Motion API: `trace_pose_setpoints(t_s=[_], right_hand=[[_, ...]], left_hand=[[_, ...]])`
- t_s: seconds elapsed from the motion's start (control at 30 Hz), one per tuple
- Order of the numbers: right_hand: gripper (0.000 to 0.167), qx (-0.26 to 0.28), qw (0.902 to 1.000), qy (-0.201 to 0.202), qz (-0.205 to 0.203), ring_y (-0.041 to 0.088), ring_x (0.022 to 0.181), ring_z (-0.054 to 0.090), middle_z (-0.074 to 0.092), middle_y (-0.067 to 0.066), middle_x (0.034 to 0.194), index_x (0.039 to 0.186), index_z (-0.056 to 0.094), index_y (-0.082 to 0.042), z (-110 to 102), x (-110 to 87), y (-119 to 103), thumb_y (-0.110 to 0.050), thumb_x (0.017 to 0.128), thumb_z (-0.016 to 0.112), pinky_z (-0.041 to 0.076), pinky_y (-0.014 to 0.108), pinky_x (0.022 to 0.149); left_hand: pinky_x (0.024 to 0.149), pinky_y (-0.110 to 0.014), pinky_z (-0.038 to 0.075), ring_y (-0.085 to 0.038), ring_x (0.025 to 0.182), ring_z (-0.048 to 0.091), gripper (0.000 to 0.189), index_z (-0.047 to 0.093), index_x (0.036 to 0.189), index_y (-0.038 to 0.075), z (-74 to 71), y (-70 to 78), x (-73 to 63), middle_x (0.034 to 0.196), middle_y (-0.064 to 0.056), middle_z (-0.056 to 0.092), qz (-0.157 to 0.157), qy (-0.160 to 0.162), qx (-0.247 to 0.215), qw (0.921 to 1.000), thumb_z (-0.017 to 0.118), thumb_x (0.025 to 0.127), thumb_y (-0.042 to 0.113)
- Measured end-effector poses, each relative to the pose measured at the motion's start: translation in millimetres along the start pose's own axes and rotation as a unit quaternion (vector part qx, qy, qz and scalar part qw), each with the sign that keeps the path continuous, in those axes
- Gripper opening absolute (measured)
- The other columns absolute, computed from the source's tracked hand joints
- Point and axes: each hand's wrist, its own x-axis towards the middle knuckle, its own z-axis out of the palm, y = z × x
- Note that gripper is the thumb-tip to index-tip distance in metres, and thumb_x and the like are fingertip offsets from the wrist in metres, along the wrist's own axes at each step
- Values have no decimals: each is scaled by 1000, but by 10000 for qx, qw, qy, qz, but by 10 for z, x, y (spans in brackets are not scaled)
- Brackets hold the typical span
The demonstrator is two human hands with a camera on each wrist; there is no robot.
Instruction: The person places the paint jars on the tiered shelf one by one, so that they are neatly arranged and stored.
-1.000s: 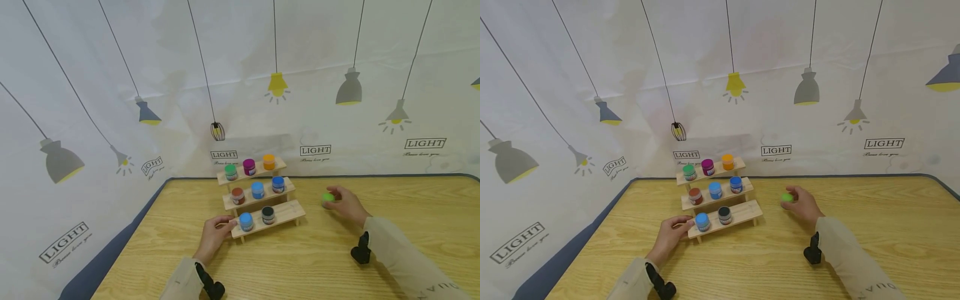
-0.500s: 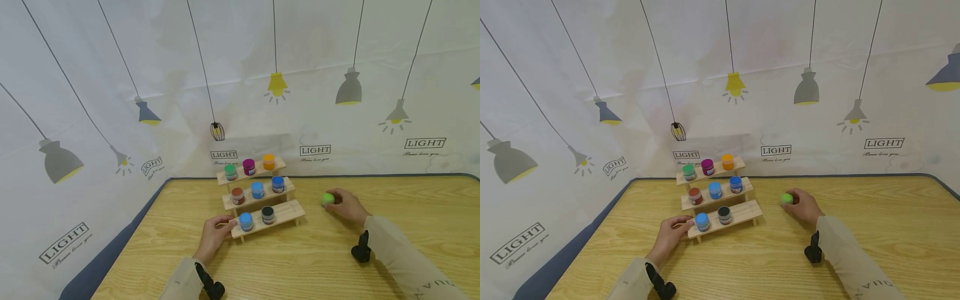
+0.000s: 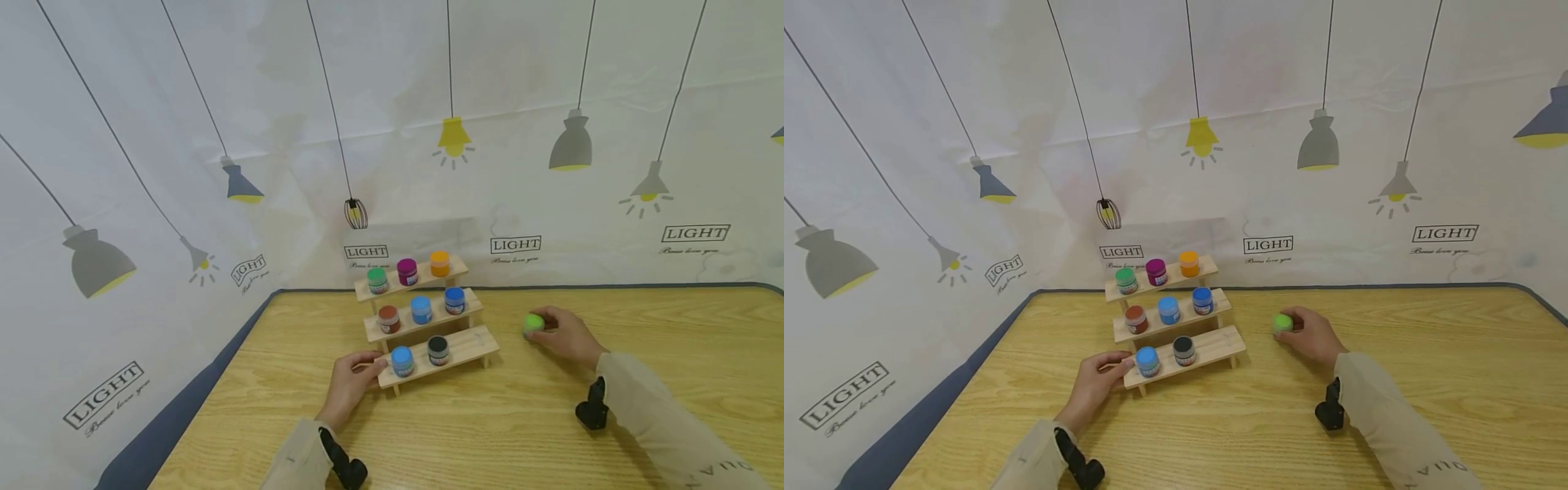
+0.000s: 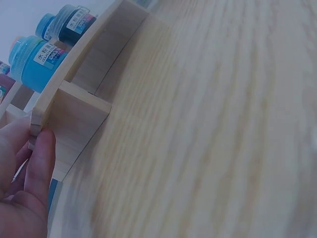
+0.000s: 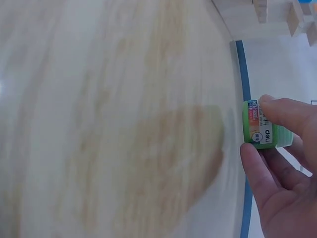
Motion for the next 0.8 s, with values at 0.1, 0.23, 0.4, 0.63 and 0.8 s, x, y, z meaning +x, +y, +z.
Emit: trace_pose_setpoints(t_s=[0.1,0.23,0.4,0.63,0.8], right_hand=[[51,31,10000,-68,-44,37,100,50,52,24,112,123,44,9,-2,-14,-61,-16,83,63,44,45,81],[51,-14,9997,-116,-235,37,100,50,53,23,110,122,45,9,1,-31,-138,-16,82,64,44,46,81],[50,-135,9983,-75,-569,35,97,52,56,21,106,119,49,8,10,-52,-247,-18,80,67,45,46,79],[48,-259,9949,-152,-961,34,94,54,57,17,102,117,50,8,20,-88,-455,-16,79,67,46,46,78],[47,-245,9927,-243,-1152,33,94,54,58,16,101,117,51,7,50,-95,-571,-16,80,67,46,45,77]], left_hand=[[67,-31,53,-17,79,61,31,63,104,-3,-2,3,-3,103,-14,60,-7,-1,-17,10000,65,82,19],[67,-31,53,-17,80,61,32,62,105,-3,-5,5,-4,103,-14,60,-8,-22,-39,10000,65,82,19],[67,-30,53,-17,80,61,32,63,104,-2,-6,-2,1,103,-13,60,0,-15,7,10000,65,81,20],[67,-29,53,-17,79,61,32,63,103,-3,-7,-17,9,101,-13,61,-26,20,-2,10000,66,81,19],[67,-29,52,-17,79,61,31,63,103,-3,-7,-18,9,100,-13,61,-25,23,-2,10000,66,81,19]])
